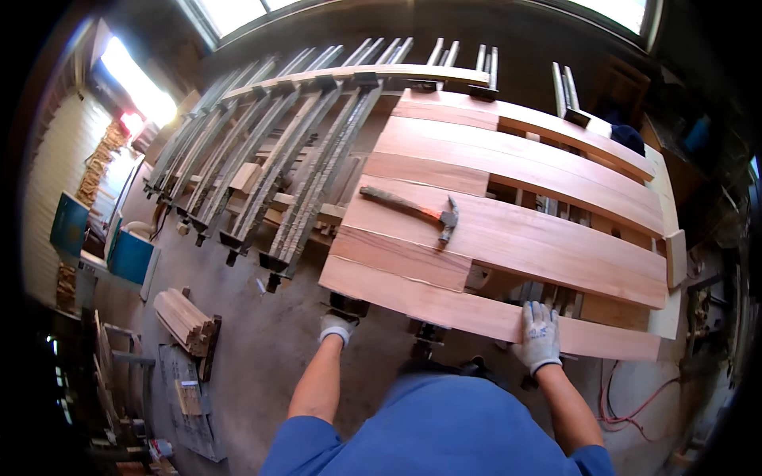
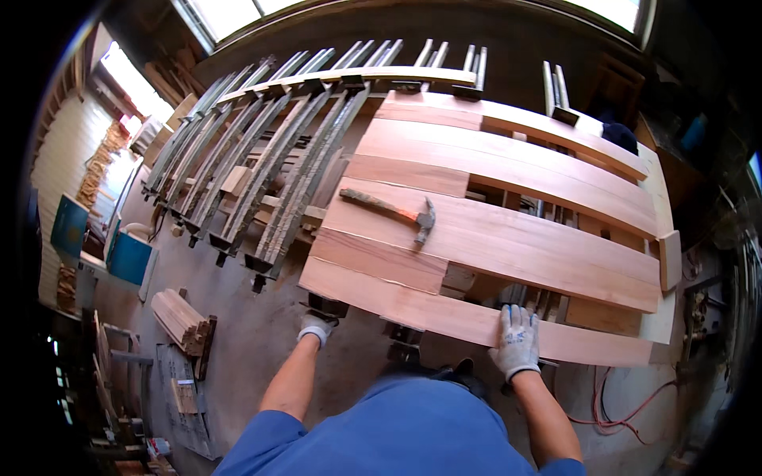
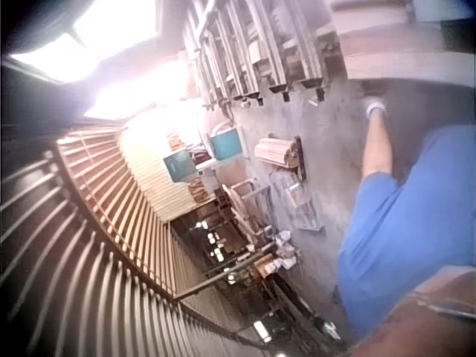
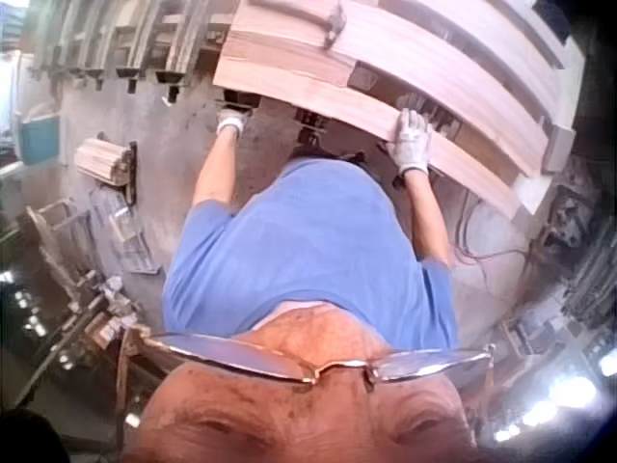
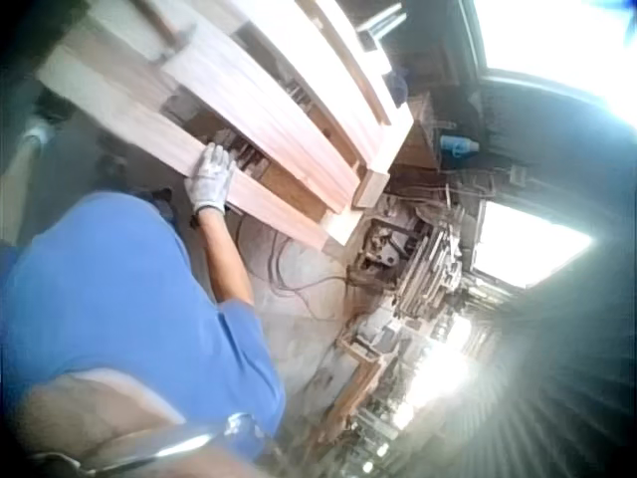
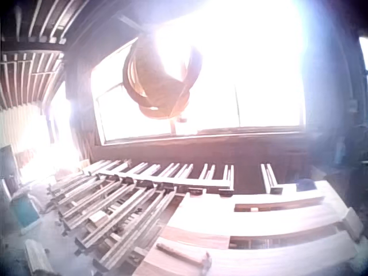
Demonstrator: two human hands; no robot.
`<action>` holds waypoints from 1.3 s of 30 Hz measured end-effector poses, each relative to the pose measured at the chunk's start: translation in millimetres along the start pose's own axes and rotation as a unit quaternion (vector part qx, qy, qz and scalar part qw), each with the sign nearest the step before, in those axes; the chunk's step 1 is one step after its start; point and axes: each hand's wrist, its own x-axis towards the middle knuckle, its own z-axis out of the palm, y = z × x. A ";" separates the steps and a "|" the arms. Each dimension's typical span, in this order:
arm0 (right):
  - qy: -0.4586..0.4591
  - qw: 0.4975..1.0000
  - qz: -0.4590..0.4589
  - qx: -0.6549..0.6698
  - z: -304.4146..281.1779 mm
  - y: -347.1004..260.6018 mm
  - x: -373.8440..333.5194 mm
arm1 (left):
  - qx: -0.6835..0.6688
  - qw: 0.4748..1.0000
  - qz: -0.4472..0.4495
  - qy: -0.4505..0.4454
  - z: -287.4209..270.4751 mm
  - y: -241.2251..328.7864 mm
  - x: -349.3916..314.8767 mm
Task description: The person picks up and places wooden planks on a workbench, then walks to another area to position a plank on a jig. The person returns to the workbench and arranges several planks into neat stacks.
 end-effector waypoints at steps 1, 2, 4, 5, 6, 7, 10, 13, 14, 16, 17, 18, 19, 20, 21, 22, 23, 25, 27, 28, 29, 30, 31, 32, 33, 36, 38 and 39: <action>-0.008 1.000 0.003 0.007 2.7 1.2 0.6 | 0.010 1.000 -0.007 0.011 -4.3 9.8 -5.7; -0.015 1.000 0.006 0.012 1.4 2.0 -0.5 | 0.018 1.000 -0.012 0.020 -6.7 16.5 -10.2; -0.011 1.000 0.003 0.008 2.0 0.8 -1.0 | 0.022 1.000 -0.020 0.004 -4.9 11.2 -7.0; -0.009 1.000 0.002 0.005 1.5 -0.2 -0.7 | 0.033 0.999 -0.017 -0.005 -3.3 6.9 -4.3; -0.010 1.000 -0.001 0.006 -0.1 -1.7 0.2 | 0.043 0.999 -0.013 -0.014 -2.0 2.0 -2.4; -0.011 1.000 0.000 0.006 -1.4 -2.3 0.3 | 0.040 0.999 -0.007 -0.013 -3.8 3.1 -4.7; -0.007 1.000 0.003 0.007 1.6 -0.8 0.5 | 0.054 0.998 -0.021 -0.007 2.8 2.4 1.4; -0.009 1.000 0.007 0.012 2.3 -1.0 1.0 | 0.007 1.000 -0.012 0.012 4.8 2.2 -0.4; -0.011 1.000 0.010 0.014 1.9 -1.0 0.9 | 0.002 1.000 -0.014 0.013 4.1 2.8 -1.0; -0.012 1.000 0.010 0.016 2.9 -0.7 1.0 | -0.008 1.000 -0.018 0.013 1.9 4.2 -3.7; -0.012 1.000 0.010 0.018 3.3 -0.2 0.7 | -0.012 1.000 -0.018 0.013 0.8 5.5 -5.2; -0.011 1.000 0.009 0.016 4.2 0.4 0.6 | -0.016 1.000 -0.019 0.013 -0.2 6.6 -6.5; -0.009 1.000 0.007 0.014 4.8 0.5 0.7 | -0.020 1.000 -0.020 0.013 -1.2 6.5 -7.6; -0.007 1.000 0.005 0.012 4.9 0.4 0.7 | 0.000 1.000 -0.002 0.016 -0.8 4.8 -6.5; -0.008 1.000 0.004 0.012 3.5 -0.6 0.9 | 0.020 1.000 0.015 0.018 -0.1 2.5 -4.4; -0.010 1.000 0.005 0.011 1.0 -1.5 0.9 | 0.039 0.999 0.033 0.019 -1.4 4.7 -5.3; -0.012 1.000 0.006 0.010 -0.3 -1.9 0.9 | 0.037 0.999 0.025 0.013 -2.8 6.5 -6.6; -0.005 1.000 0.003 0.013 1.2 -0.8 0.6 | 0.034 0.999 0.010 0.001 -8.2 12.1 -9.9; -0.002 1.000 0.003 0.014 1.5 -0.2 -0.2 | 0.023 1.000 -0.003 0.000 -10.0 15.7 -11.1; -0.002 1.000 0.004 0.014 0.9 -0.6 0.0 | 0.018 1.000 -0.010 0.000 -11.2 17.4 -12.3; -0.003 1.000 0.005 0.013 0.5 -0.6 0.0 | 0.011 1.000 -0.015 -0.005 -12.6 18.8 -13.6; 0.003 1.000 0.003 0.014 1.6 0.4 0.2 | 0.005 1.000 -0.020 -0.011 -14.3 20.4 -14.8; 0.006 1.000 0.000 0.016 4.0 0.9 -0.2 | -0.001 0.999 -0.028 -0.016 -15.3 19.2 -17.2; 0.010 1.000 -0.004 0.017 5.2 1.0 -0.8 | -0.002 0.999 -0.028 -0.016 -14.3 17.3 -16.2; 0.008 1.000 -0.002 0.012 5.1 1.0 -0.3 | -0.003 0.999 -0.028 -0.016 -12.5 15.6 -13.1; -0.006 1.000 0.003 0.002 4.5 0.0 -0.2 | -0.009 0.999 -0.034 -0.012 -11.3 17.7 -12.9; -0.011 1.000 0.006 0.000 4.1 -0.9 1.3 | -0.002 1.000 -0.028 -0.003 -8.8 12.9 -8.1; -0.012 1.000 0.006 0.000 4.0 -1.0 1.7 | 0.011 0.999 -0.031 -0.011 -8.0 9.6 -6.6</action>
